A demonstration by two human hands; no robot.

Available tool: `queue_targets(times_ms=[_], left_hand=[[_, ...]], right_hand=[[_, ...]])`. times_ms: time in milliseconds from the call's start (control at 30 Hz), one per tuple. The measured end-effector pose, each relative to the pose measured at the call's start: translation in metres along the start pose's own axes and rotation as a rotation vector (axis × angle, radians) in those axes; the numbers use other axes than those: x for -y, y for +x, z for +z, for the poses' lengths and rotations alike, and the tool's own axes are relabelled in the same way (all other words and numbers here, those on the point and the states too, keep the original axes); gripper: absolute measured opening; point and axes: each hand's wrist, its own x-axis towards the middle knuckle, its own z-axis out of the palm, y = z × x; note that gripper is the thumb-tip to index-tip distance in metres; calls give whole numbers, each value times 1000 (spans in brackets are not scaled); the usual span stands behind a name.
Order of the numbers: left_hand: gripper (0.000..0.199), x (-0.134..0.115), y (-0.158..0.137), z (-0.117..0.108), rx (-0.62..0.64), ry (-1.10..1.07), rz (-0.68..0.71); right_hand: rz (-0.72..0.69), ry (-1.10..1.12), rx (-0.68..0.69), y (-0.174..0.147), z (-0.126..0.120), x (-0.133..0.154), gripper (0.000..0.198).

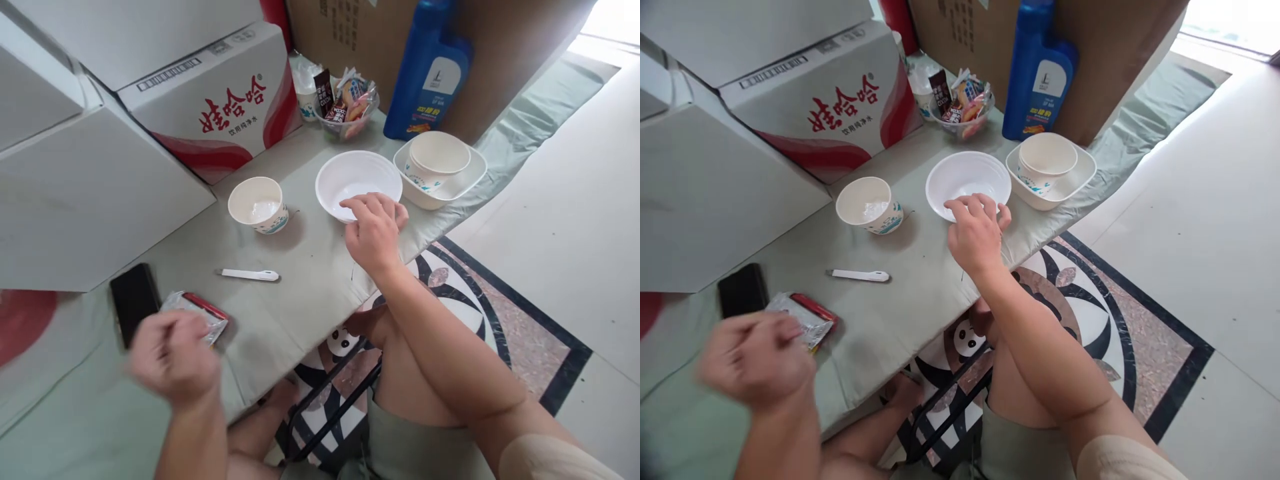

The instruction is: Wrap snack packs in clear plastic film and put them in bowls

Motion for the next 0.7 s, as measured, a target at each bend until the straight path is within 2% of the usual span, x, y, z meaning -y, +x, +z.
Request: queue_targets(times_ms=[33, 67, 100, 167, 233, 300, 367, 433, 567, 633, 700], left_hand=[[11, -17, -2, 22, 46, -8, 29], [5, -33, -4, 46, 193, -28, 55], [7, -48, -4, 72, 332, -52, 81], [29, -71, -3, 124, 493, -4, 161], [46, -84, -1, 167, 606, 100, 171], [47, -89, 2, 197, 671, 174, 147], [33, -87, 5, 214, 668, 200, 126], [19, -82, 9, 222, 620, 189, 114], [13, -71, 17, 225, 530, 79, 120], [12, -69, 20, 225, 492, 12, 134], [12, -70, 21, 224, 462, -40, 149]], right_hand=[[13, 11, -23, 2, -4, -1, 45], [35, 18, -54, 4, -7, -5, 45], [65, 23, -89, 7, -11, -10, 45], [136, 30, -163, 12, -19, -29, 47], [215, 41, -219, 16, -26, -54, 46], [296, 45, -256, 19, -33, -80, 43], [354, 35, -291, 22, -36, -102, 41], [367, 11, -322, 25, -37, -116, 45], [368, -21, -297, 37, -25, -127, 57], [398, -13, -287, 43, -14, -131, 51], [417, 2, -295, 49, -4, -136, 35]])
